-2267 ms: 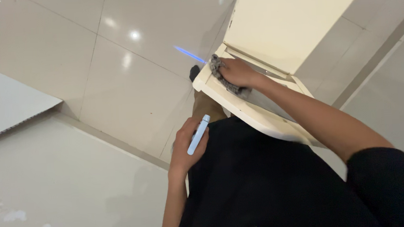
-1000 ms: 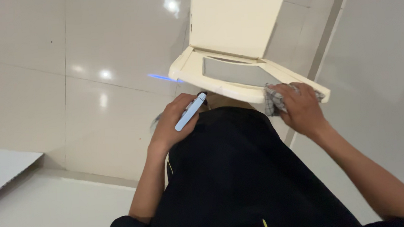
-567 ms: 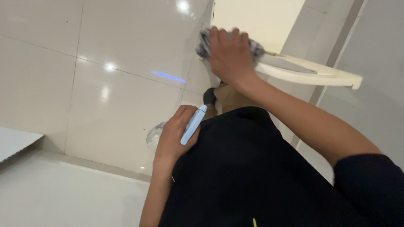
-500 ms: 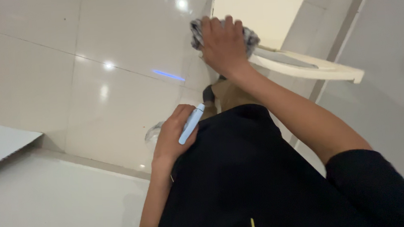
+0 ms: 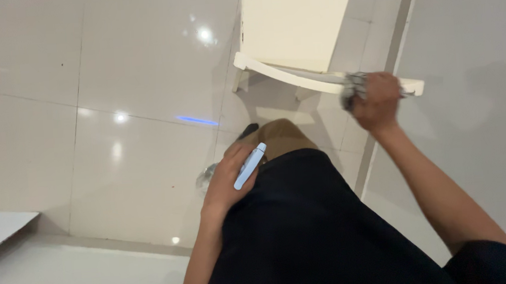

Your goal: The person wipes a white plastic chair with a cloth while holding a spray bottle. They clean the backrest, seat, and legs, repeatedly spraying and wiping the same areas.

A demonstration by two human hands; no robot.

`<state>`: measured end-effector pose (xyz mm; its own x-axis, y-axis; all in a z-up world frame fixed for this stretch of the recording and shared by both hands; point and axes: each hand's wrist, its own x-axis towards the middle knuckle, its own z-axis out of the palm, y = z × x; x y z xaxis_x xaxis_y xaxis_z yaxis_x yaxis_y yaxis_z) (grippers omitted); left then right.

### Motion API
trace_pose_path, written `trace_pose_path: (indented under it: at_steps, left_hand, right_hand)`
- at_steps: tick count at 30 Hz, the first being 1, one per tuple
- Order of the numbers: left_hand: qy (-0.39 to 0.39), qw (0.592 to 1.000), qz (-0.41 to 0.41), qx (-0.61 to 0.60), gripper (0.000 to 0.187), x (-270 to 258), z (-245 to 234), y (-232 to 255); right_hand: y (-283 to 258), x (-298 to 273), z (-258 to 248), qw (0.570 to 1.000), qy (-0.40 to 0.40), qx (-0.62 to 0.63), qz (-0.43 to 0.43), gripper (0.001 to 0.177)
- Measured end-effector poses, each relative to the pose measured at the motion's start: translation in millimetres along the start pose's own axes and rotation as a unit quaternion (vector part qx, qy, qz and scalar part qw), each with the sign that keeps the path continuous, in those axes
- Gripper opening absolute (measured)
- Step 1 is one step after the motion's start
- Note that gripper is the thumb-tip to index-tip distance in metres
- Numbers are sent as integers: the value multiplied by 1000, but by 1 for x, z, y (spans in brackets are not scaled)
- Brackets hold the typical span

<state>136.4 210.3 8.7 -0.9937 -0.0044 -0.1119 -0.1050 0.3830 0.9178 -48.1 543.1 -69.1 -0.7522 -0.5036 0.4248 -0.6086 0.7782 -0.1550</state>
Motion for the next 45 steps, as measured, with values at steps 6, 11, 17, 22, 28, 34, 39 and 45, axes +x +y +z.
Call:
trace_pose_path:
  at_steps: [6, 11, 17, 22, 28, 34, 39, 45]
  left_hand:
    - [7, 999, 32, -18, 40, 4, 2, -9]
    - [11, 999, 39, -8, 39, 2, 7, -9]
    - [-45, 999, 11, -3, 36, 16, 19, 2]
    - [-89, 996, 22, -3, 33, 32, 33, 14]
    - [-121, 993, -16, 8, 34, 45, 48, 24]
    - [-131, 991, -24, 14, 46, 51, 51, 30]
    - [-131, 990, -26, 34, 32, 61, 59, 29]
    - [-107, 993, -24, 34, 31, 85, 82, 40]
  right_hand:
    - [31, -7, -3, 990, -90, 49, 96, 15]
    - [-2, 41, 1, 935, -283, 106, 188, 18]
    - [-78, 57, 28, 996, -88, 16, 1, 32]
    - [-67, 13, 37, 994, 83, -58, -30, 34]
    - [20, -38, 27, 994, 90, -51, 45, 29]
    - [37, -74, 18, 961, 201, 7, 190, 43]
    - [71, -87, 49, 788, 291, 293, 458, 35]
    - [139, -129, 99, 486, 159, 602, 613, 45]
